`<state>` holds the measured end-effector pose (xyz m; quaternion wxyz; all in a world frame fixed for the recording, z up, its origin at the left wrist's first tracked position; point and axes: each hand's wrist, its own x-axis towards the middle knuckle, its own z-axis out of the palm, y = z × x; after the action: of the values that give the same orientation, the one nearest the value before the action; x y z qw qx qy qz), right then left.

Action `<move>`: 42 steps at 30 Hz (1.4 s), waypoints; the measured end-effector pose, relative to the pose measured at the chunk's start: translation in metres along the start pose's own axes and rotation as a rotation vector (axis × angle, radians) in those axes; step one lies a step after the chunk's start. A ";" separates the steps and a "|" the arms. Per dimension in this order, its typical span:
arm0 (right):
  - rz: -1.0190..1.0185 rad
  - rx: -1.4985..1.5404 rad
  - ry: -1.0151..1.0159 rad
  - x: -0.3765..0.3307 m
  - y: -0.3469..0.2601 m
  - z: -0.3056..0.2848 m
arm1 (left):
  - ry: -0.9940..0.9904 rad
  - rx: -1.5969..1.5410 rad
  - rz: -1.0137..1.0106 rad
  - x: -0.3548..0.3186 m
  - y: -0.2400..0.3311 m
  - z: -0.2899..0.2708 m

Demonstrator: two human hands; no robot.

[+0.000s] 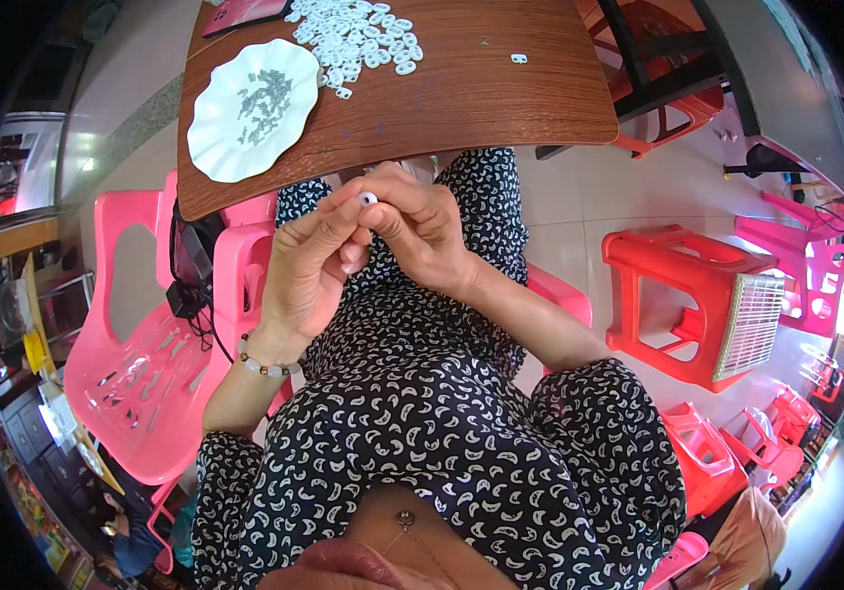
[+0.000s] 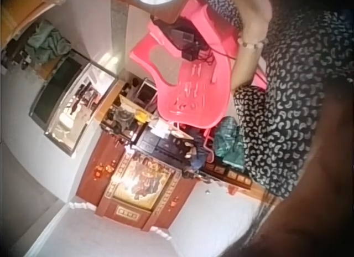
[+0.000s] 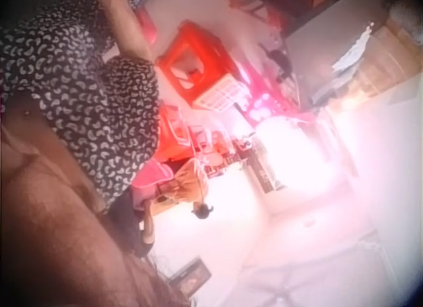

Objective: Assembling small white plastic components on a wooden table.

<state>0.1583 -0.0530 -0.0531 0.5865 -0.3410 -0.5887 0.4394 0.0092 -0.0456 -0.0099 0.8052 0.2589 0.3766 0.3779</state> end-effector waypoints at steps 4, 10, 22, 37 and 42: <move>0.114 0.136 -0.062 0.003 0.010 -0.003 | 0.000 0.126 0.072 0.010 0.000 -0.011; 0.149 0.314 -0.133 0.008 0.014 -0.005 | 0.016 0.154 0.129 0.015 0.002 -0.013; 0.176 0.387 -0.229 0.011 0.018 -0.007 | 0.041 0.141 0.092 0.017 0.002 -0.021; 0.230 0.346 -0.200 0.008 0.021 -0.006 | 0.039 0.113 0.073 0.018 -0.002 -0.027; 0.209 0.304 -0.195 0.007 0.022 -0.005 | 0.039 0.104 0.082 0.017 -0.003 -0.028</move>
<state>0.1606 -0.0372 -0.0705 0.5228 -0.2638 -0.5309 0.6127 -0.0041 -0.0299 -0.0357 0.7668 0.3083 0.4006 0.3955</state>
